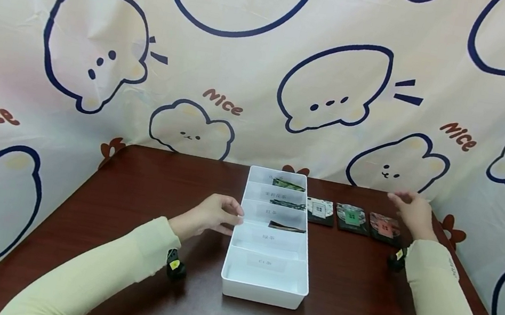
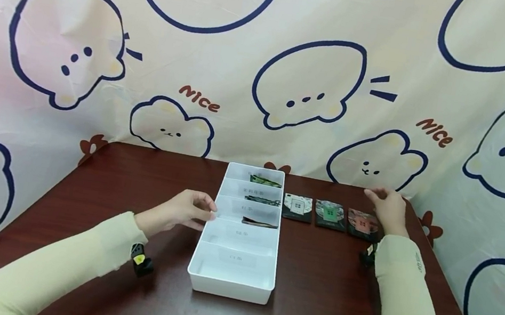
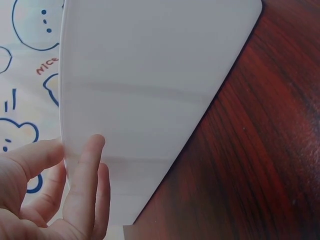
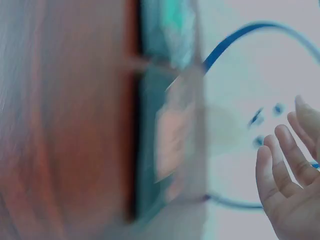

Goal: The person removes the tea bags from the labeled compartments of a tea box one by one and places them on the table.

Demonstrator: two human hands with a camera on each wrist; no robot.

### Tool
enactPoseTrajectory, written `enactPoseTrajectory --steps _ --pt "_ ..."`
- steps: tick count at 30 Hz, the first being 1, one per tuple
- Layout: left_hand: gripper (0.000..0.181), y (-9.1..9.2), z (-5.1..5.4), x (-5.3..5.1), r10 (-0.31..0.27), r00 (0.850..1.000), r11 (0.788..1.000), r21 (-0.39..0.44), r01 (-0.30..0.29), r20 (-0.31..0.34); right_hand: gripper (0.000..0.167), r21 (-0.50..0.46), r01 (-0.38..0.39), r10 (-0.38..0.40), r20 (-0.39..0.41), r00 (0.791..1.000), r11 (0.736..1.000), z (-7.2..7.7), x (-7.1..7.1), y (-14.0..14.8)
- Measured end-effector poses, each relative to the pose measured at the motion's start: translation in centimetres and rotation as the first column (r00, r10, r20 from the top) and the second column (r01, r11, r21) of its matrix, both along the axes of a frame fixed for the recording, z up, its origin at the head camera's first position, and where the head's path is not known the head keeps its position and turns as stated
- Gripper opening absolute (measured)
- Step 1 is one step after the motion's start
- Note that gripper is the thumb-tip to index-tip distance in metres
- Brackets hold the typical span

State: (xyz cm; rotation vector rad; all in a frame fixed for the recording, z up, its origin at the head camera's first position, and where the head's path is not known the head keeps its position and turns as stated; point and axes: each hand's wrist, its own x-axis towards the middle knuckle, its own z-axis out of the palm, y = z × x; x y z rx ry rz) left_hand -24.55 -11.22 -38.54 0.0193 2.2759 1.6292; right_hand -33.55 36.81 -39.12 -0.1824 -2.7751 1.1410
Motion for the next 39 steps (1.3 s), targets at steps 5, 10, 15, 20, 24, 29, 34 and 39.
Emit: enactPoseTrajectory --steps 5,10,15,20,24,29,34,39 --pt "0.016 0.0 0.1 0.0 0.009 1.000 1.000 -0.012 -0.009 -0.005 0.066 -0.051 -0.092 0.086 -0.110 0.990 0.994 3.0 0.9 -2.9" --pt "0.016 0.0 0.2 -0.1 0.013 1.000 1.000 -0.009 -0.013 -0.003 0.047 -0.134 -0.216 0.177 -0.250 0.952 0.967 5.1 2.4 -6.2" --pt "0.017 0.0 0.1 -0.1 0.010 1.000 1.000 -0.002 -0.010 0.002 0.029 -0.256 -0.403 0.296 -0.371 0.880 0.879 6.0 4.2 -9.7" --pt "0.017 -0.1 -0.1 -0.1 0.011 1.000 1.000 0.000 -0.011 0.008 0.027 -0.330 -0.535 0.389 -0.416 0.822 0.777 6.0 5.8 -12.7" --pt "0.017 -0.2 -0.1 0.0 0.015 1.000 1.000 -0.009 -0.015 0.009 0.026 -0.350 -0.581 0.447 -0.394 0.803 0.735 5.2 7.0 -14.5" --pt "0.017 -0.2 -0.2 0.0 0.015 1.000 1.000 -0.007 -0.015 0.012 0.028 -0.369 -0.593 0.520 -0.286 0.805 0.715 3.8 8.2 -16.4" --pt "0.017 0.0 -0.1 0.0 0.010 1.000 1.000 -0.004 -0.010 0.008 0.031 -0.372 -0.591 0.571 -0.175 0.802 0.716 2.4 8.7 -17.6" --pt "0.017 0.1 0.1 0.1 0.009 1.000 1.000 -0.007 -0.009 0.006 0.032 -0.315 -0.573 0.576 -0.093 0.812 0.757 1.1 8.4 -17.7"
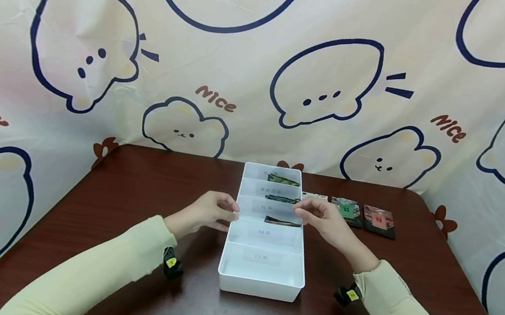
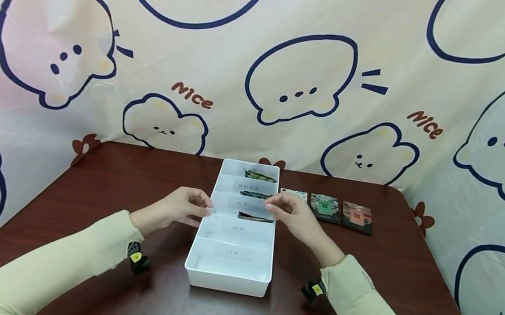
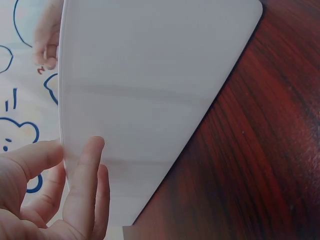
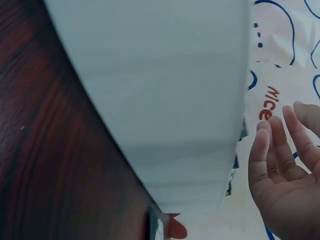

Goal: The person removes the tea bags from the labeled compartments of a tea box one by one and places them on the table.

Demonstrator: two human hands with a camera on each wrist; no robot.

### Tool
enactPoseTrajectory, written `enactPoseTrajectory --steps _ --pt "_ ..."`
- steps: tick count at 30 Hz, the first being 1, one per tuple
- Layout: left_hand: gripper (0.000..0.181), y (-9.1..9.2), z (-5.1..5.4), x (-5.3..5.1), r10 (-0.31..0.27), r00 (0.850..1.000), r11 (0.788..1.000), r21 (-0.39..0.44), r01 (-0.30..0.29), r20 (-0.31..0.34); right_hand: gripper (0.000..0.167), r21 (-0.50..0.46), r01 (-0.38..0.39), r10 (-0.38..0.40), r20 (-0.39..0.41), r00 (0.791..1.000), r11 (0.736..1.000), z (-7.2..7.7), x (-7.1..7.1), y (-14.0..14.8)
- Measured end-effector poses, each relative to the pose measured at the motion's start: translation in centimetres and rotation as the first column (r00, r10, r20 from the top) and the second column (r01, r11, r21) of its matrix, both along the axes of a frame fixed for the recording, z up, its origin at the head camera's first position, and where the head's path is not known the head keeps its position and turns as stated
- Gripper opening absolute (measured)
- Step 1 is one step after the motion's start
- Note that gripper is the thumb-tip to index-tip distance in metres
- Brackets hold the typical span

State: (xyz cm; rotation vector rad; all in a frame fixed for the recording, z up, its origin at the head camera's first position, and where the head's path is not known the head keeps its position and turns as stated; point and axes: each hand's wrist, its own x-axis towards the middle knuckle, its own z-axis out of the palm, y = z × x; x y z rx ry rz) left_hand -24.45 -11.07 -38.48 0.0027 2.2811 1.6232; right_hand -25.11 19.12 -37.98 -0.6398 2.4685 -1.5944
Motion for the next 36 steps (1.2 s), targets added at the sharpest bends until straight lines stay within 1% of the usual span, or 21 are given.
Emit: enactPoseTrajectory --steps 5,12,15,19,28,36 --pt "0.017 0.0 0.0 -0.1 0.003 1.000 1.000 -0.004 -0.003 -0.002 0.025 0.070 0.012 -0.013 0.017 1.000 0.997 -0.6 -0.2 0.2" --pt "0.017 0.0 -0.1 -0.1 -0.001 1.000 1.000 0.003 0.001 -0.003 0.018 0.141 0.018 -0.012 -0.046 0.999 0.990 -0.9 -0.2 0.2" --pt "0.017 0.0 0.0 -0.1 0.000 1.000 1.000 0.001 0.000 -0.005 0.016 0.156 0.026 -0.017 -0.058 0.998 0.987 -0.9 -0.1 0.2" --pt "0.017 0.0 0.0 -0.1 0.001 1.000 1.000 -0.004 -0.001 -0.007 0.017 0.165 0.025 -0.016 -0.053 0.998 0.986 -0.9 -0.1 0.2" --pt "0.017 0.0 0.1 -0.1 0.007 1.000 1.000 -0.009 -0.007 -0.006 0.017 0.208 -0.001 0.004 -0.015 1.000 0.978 -1.2 -0.2 0.1" --pt "0.017 -0.1 -0.1 -0.2 -0.001 1.000 1.000 -0.014 0.001 -0.007 0.012 0.264 -0.012 0.026 -0.049 0.998 0.964 -1.7 -0.4 -0.1"
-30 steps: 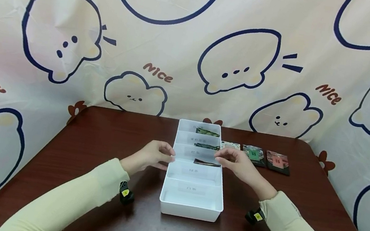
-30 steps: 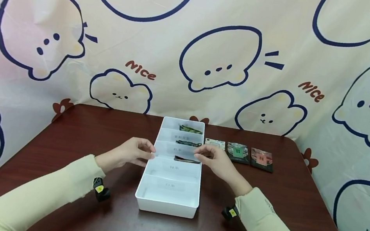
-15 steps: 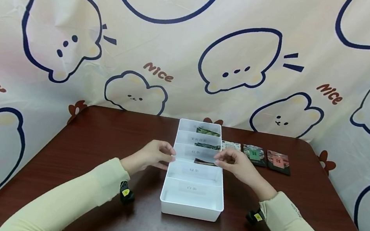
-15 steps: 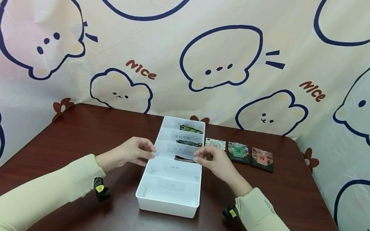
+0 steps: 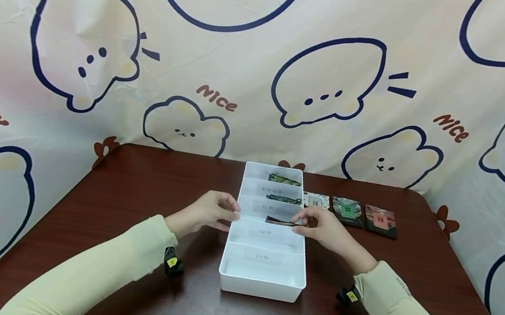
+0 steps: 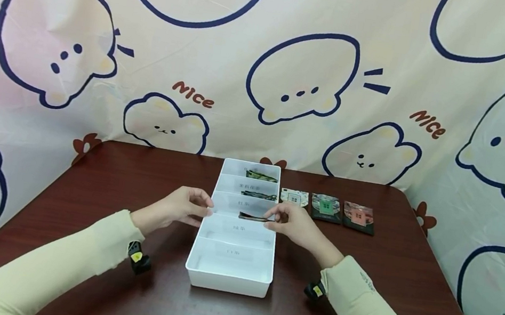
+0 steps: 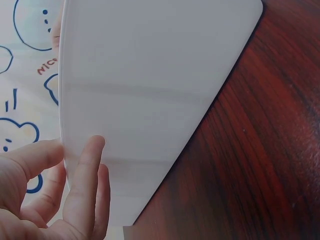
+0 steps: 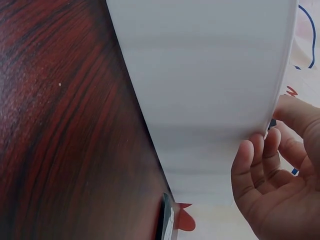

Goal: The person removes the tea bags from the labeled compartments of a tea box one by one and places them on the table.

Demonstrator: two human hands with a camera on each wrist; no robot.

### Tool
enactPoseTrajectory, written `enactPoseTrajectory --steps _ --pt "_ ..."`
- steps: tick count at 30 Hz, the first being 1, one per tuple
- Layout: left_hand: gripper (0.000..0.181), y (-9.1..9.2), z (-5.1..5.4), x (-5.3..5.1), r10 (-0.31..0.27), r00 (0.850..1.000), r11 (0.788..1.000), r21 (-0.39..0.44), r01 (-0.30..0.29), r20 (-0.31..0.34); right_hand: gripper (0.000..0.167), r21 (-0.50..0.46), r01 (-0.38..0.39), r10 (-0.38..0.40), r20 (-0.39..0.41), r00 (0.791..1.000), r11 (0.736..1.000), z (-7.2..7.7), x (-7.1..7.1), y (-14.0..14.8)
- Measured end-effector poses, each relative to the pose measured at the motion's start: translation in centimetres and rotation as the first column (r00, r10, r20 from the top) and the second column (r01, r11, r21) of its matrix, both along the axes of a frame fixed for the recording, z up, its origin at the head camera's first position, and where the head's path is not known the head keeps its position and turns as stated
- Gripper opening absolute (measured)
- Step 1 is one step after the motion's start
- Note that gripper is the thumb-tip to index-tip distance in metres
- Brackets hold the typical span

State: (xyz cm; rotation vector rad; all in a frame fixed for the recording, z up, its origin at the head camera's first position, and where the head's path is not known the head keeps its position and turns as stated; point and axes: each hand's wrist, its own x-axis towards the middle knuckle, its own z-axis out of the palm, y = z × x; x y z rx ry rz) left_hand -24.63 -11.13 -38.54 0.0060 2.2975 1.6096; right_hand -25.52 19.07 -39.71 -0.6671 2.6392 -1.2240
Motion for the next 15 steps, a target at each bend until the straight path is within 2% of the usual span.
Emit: enactPoseTrajectory --steps 15 --pt "0.017 0.00 0.01 0.03 -0.002 1.000 1.000 0.010 0.003 -0.003 0.004 0.022 0.020 -0.019 -0.009 1.000 1.000 0.52 0.18 -0.16"
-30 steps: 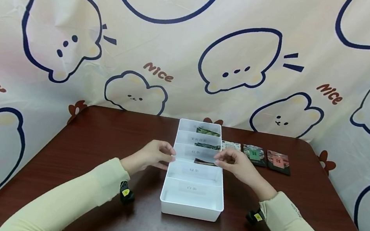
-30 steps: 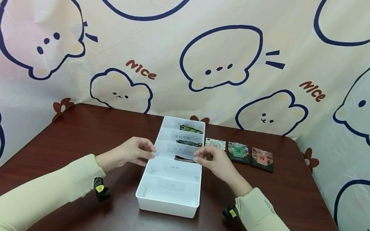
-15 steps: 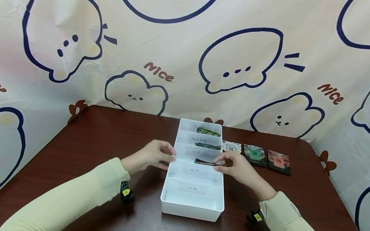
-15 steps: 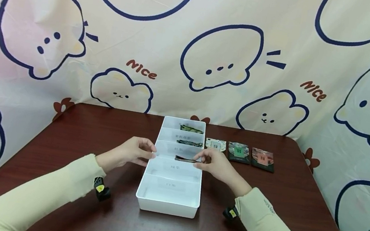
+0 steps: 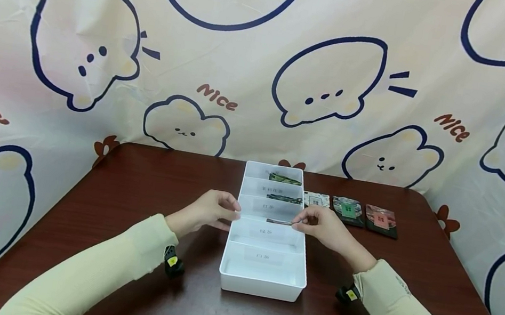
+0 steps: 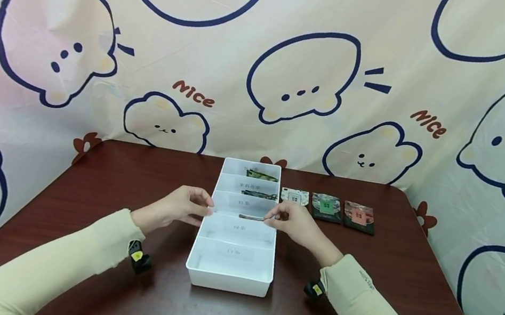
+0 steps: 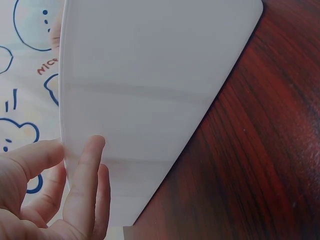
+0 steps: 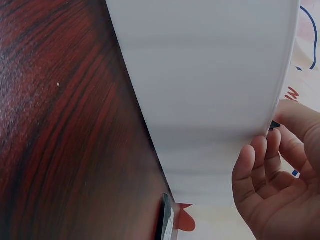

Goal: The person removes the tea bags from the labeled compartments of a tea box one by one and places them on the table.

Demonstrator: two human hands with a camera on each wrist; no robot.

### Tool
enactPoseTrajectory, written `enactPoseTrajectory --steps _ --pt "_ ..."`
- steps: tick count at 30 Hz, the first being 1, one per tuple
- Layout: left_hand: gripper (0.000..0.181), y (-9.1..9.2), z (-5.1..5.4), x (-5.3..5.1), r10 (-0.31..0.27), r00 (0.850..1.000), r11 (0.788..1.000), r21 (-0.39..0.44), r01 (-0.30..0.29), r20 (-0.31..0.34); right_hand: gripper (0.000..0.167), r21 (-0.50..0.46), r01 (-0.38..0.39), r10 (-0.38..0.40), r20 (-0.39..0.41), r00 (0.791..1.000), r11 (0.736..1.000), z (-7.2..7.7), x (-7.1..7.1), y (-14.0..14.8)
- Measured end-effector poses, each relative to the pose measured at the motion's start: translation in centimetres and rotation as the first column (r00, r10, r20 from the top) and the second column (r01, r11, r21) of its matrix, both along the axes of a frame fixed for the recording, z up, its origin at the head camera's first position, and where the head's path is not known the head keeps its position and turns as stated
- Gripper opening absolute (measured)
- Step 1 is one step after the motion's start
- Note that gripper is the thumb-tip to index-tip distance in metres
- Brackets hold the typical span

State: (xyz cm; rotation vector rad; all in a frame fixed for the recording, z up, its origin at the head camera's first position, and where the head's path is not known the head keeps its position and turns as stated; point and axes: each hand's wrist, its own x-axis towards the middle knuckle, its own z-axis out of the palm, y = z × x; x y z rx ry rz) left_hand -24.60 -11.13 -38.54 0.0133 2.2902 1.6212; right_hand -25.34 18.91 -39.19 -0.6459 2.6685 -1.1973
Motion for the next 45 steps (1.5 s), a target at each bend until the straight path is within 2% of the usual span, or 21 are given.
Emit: enactPoseTrajectory --steps 11,21,27,34,39,43,45 --pt "0.017 0.0 0.0 0.0 0.000 1.000 1.000 0.002 0.000 0.006 0.005 -0.013 0.011 -0.012 -0.056 0.998 1.000 0.4 0.0 0.2" --pt "0.017 0.0 -0.1 0.0 -0.003 1.000 1.000 -0.002 0.003 0.001 0.006 -0.102 0.037 -0.043 -0.059 0.997 0.994 0.4 0.0 0.3" --pt "0.017 0.0 -0.1 -0.1 -0.005 1.000 1.000 0.003 0.005 0.004 0.013 -0.195 0.066 -0.075 -0.035 0.997 0.979 0.9 0.2 0.1" --pt "0.017 0.0 0.1 -0.1 -0.002 1.000 1.000 0.001 0.002 0.008 0.021 -0.349 0.096 -0.125 -0.061 0.990 0.932 1.9 0.4 0.1" --pt "0.018 0.0 0.1 0.0 -0.007 1.000 1.000 0.011 0.007 0.012 0.019 -0.464 0.083 -0.163 -0.135 0.977 0.882 2.6 0.4 0.2" --pt "0.017 0.0 0.1 0.0 -0.009 1.000 1.000 0.011 0.009 0.011 0.018 -0.551 0.079 -0.210 -0.179 0.961 0.831 3.4 0.3 0.4" --pt "0.017 0.0 0.1 0.0 -0.008 1.000 1.000 0.012 0.008 0.010 0.017 -0.570 0.084 -0.235 -0.195 0.952 0.817 3.7 0.3 0.6"
